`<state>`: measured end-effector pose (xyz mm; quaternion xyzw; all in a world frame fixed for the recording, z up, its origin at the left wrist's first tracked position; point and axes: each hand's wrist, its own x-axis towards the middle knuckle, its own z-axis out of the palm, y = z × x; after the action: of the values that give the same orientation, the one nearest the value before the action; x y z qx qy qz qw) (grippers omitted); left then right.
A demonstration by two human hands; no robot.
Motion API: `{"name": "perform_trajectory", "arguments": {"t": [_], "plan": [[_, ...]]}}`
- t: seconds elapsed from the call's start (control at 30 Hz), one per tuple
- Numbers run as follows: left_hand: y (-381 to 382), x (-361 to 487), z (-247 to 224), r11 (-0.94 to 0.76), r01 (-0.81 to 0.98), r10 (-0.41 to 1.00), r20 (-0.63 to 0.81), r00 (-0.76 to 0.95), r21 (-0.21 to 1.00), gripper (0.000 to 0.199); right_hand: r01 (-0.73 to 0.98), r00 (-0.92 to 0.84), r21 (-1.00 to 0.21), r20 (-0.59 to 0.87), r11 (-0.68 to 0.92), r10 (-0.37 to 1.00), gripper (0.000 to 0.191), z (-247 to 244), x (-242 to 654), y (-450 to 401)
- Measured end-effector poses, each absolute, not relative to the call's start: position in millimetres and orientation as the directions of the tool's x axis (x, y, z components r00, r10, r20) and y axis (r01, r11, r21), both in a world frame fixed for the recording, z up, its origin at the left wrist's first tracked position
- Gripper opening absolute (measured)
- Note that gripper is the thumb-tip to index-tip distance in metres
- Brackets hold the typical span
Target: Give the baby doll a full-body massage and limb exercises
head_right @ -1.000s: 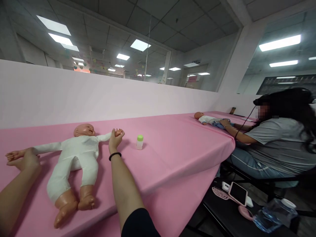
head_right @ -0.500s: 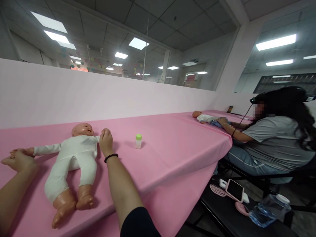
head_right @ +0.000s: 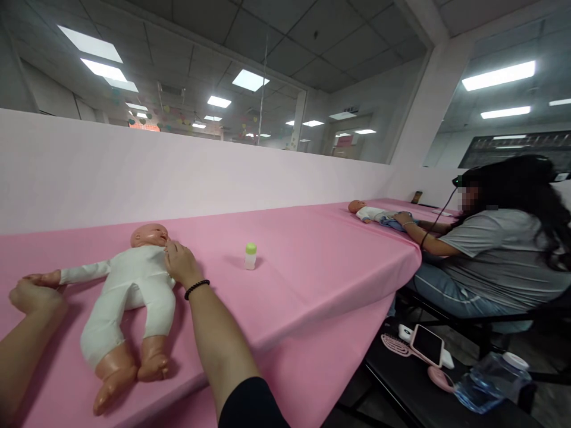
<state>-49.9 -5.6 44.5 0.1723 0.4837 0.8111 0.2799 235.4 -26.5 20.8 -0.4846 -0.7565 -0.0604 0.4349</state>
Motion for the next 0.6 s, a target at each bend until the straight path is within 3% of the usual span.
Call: {"name": "perform_trajectory", "arguments": {"t": [0.3,0.6], "plan": [[10,-60,35,-0.416,-0.411,0.596,-0.098,-0.797,0.812,0.026,0.813,-0.173,-0.275,0.728,0.514,0.663,0.034,20,235,-26],[24,-70,27,-0.389,-0.369,0.593,-0.078,-0.802,0.844,0.017,0.846,-0.178,-0.248,0.701,0.471,0.69,0.034,28,235,-33]]}}
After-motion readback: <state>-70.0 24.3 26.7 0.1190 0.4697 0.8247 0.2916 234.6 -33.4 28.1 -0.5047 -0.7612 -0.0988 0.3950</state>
